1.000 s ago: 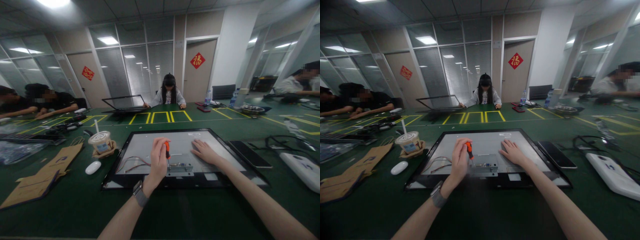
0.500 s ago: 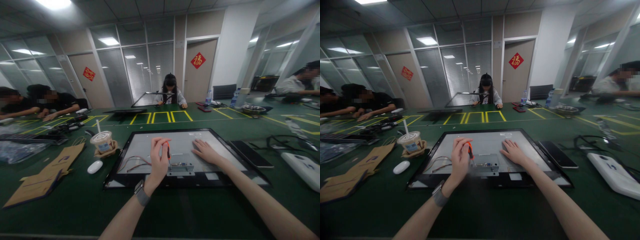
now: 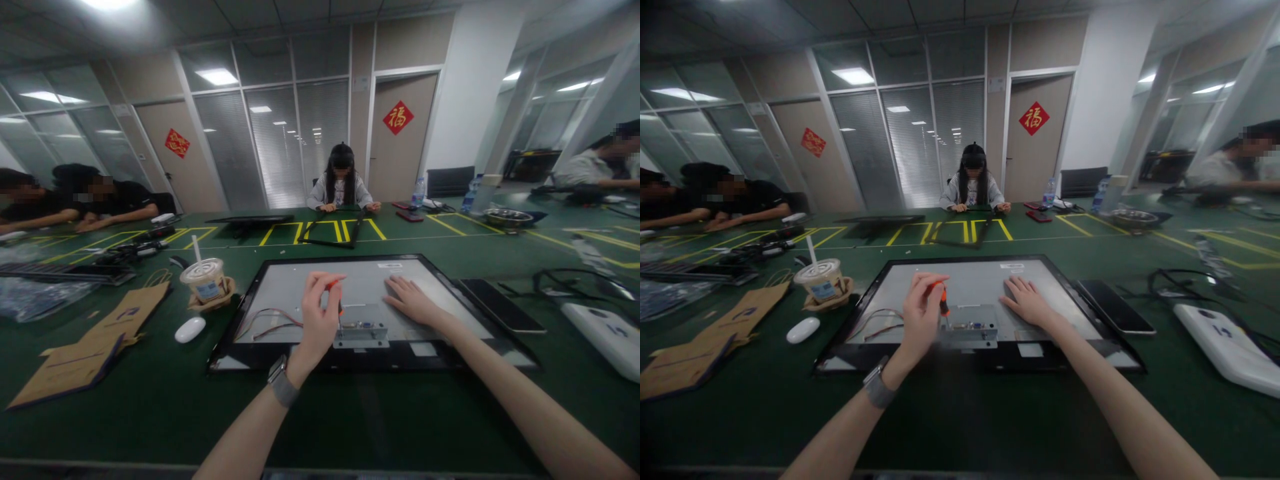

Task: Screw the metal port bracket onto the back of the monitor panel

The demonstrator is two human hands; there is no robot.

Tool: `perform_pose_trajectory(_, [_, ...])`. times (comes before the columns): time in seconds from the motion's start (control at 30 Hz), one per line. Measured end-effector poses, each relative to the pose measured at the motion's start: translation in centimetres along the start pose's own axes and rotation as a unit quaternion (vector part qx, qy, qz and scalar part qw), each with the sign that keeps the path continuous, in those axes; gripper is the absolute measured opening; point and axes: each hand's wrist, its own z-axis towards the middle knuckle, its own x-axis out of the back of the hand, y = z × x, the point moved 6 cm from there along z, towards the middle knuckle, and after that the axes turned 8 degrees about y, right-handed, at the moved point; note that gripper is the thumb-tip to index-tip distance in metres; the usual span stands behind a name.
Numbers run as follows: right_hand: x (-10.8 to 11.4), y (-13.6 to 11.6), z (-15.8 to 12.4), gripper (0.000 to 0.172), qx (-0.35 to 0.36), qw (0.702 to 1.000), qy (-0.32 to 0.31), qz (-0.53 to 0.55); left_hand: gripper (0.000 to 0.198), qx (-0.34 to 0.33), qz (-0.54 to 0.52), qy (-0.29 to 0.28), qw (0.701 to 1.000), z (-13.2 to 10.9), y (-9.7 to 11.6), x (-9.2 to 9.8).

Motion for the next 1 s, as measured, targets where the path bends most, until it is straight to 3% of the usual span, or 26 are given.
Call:
perform_pose_trajectory(0.17, [0.0,0.0,-0.1,0.071,-0.009,1.000,-0.007,-0.002,0.033,0.095,-0.100,-0.033,0.990,-0.1,-0.3,-0.5])
perform_pose_trajectory(0.4, [-0.1,0.2,0.0,0.071,-0.006,1.000,-0.005,0.001,0.024,0.060,-0.051,0.027,0.997,0.7,0.1,0.2])
perform_pose_trajectory(0.63, [0.0,0.0,-0.1,0.070,-0.008,1.000,-0.005,-0.006,0.038,0.147,-0.115,-0.015,0.982,1.0,-1.2,-0.1])
perform_pose_trajectory(0.83, [0.0,0.0,0.0,0.070,-0.004,1.000,-0.004,-0.009,0.024,0.092,-0.061,-0.021,0.994,1.2,-0.6,0.0])
perform_pose_trajectory(1.0, [0.2,-0.2,-0.1,0.071,-0.005,1.000,-0.009,-0.005,0.034,0.135,-0.095,-0.059,0.985,0.8,-1.0,-0.6])
